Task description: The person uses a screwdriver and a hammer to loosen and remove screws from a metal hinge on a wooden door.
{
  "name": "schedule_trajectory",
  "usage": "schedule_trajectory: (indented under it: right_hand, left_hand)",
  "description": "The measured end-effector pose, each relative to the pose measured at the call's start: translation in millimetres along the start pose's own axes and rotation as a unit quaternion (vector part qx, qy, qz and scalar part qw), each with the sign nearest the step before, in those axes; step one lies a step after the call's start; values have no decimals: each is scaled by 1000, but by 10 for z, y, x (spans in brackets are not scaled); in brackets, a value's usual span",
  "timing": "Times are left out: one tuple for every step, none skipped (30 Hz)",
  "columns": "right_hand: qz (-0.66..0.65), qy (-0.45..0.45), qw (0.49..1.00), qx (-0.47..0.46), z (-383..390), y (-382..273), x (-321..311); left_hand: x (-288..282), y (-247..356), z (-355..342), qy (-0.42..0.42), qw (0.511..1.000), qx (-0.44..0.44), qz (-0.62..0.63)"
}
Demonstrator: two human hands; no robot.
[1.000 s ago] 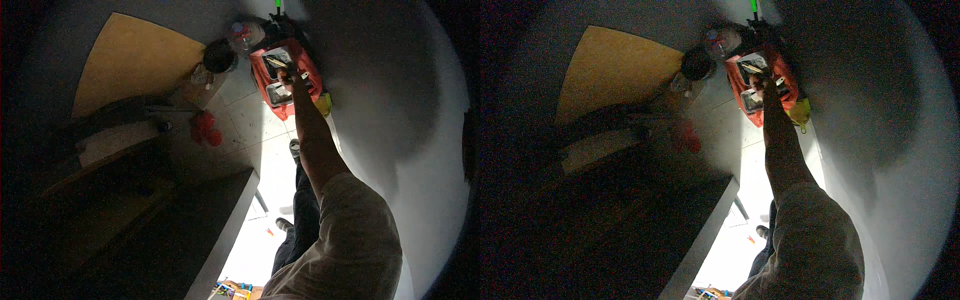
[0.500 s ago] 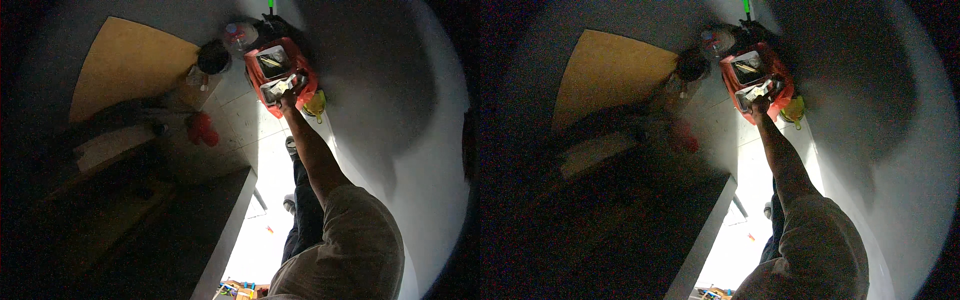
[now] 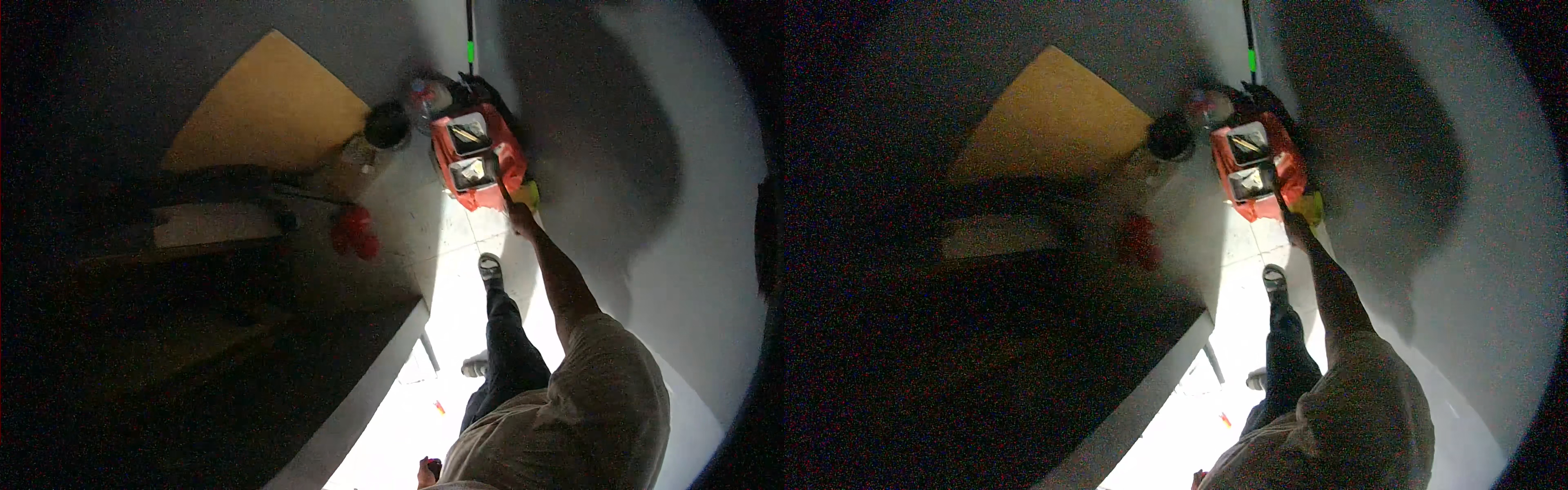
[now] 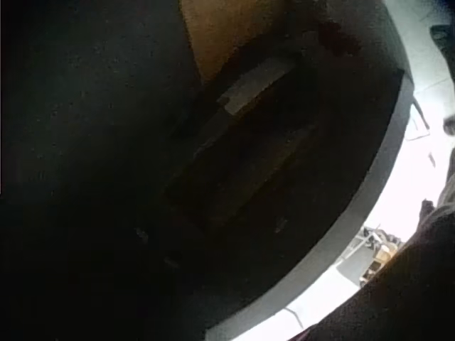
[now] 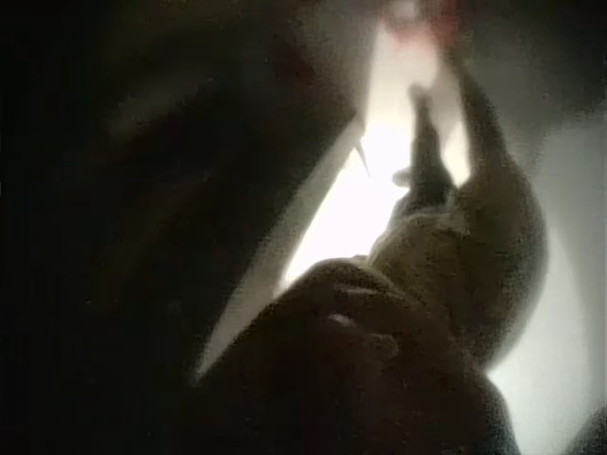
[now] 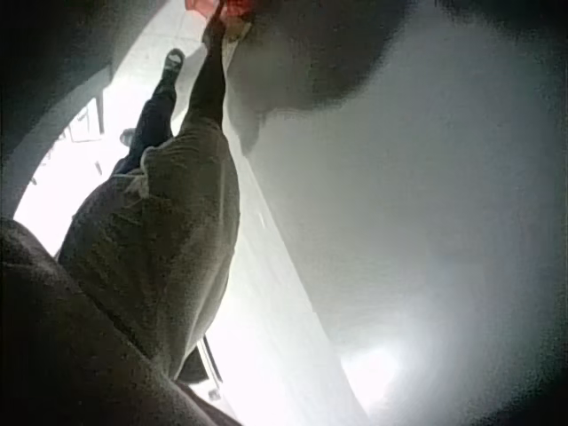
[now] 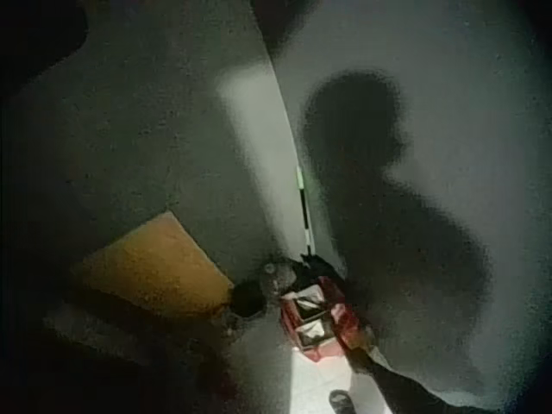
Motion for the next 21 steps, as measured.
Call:
schedule_trajectory:
  right_hand:
    - [152, 17, 987, -51, 181, 160, -203]
    - [353, 25, 926, -129, 369, 300, -315]
    - [541, 31, 815, -208, 583, 495, -330]
    - [682, 78, 659, -307, 790, 570, -373]
    - [647, 1, 726, -234, 955, 816, -124]
    - [626, -41, 758, -179, 1181, 996, 153]
    - [624, -62, 767, -138, 1424, 1157, 268]
    - [631, -90, 761, -122, 1649, 1305, 561]
    - [648, -111, 745, -113, 1890, 1454, 762]
    - [683, -149, 703, -132, 2108, 1513, 1332]
    - [705, -176, 673, -138, 2362, 1676, 1557]
    - [730, -200, 639, -135, 2611, 1909, 1659]
    - [752, -232, 602, -136, 2863, 2164, 1841]
    - [772, -271, 559, -136, 3125, 2407, 2010]
    - [789, -315, 509, -135, 3395, 2644, 2169]
    - [803, -355, 461, -129, 3627, 2867, 2247]
    - [813, -404, 400, -129, 3905, 3102, 2452]
    - [816, -445, 349, -124, 4167, 3337, 2606]
    - [817, -482, 292, -126, 4433, 3522, 2838]
    - [783, -486, 356, -150, 4809, 3713, 3093]
    - [794, -460, 368, -151, 5308, 3893, 3406]
  left_hand:
    - [32, -112, -113, -12, 1000, 23, 4]
    - [84, -233, -207, -21, 999, 43, 16]
    - [120, -378, -302, -28, 997, 66, 22]
    - [207, -482, -429, -44, 994, 97, 34]
    - [196, -742, -477, -35, 993, 104, 45]
    - [209, -1008, -555, -33, 990, 119, 64]
    - [265, -1291, -681, -54, 984, 142, 87]
    - [275, -1642, -795, -66, 974, 188, 106]
    - [346, -1972, -953, -97, 955, 250, 126]
    - [490, -2335, -1019, 199, 906, 360, -102]
    - [623, -2655, -1119, 247, 894, 335, -167]
    - [743, -2860, -1135, 252, 888, 359, -134]
    - [863, -3206, -1120, 209, 927, 288, -116]
    - [1011, -3519, -1024, 311, 903, 292, -46]
    - [1207, -3917, -937, 288, 934, 206, 56]
    - [1381, -4269, -797, 268, 940, 141, 157]
    - [1629, -4666, -626, 263, 924, 87, 264]
    - [1874, -5050, -447, 263, 895, 49, 358]
    - [2256, -5374, -243, 271, 850, 18, 451]
    - [2578, -5690, -76, 261, 767, 5, 586]
    - [2829, -6094, 61, 215, 751, -190, 595]
Point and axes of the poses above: each hand's wrist, its own z-axis away from the middle knuckle, its own x-axis out of the palm, y = z × x, the point moved 2 cm from there along -z, towards the middle knuckle, and after that the axes turned 6 degrees about -z, right-handed, at the moved point
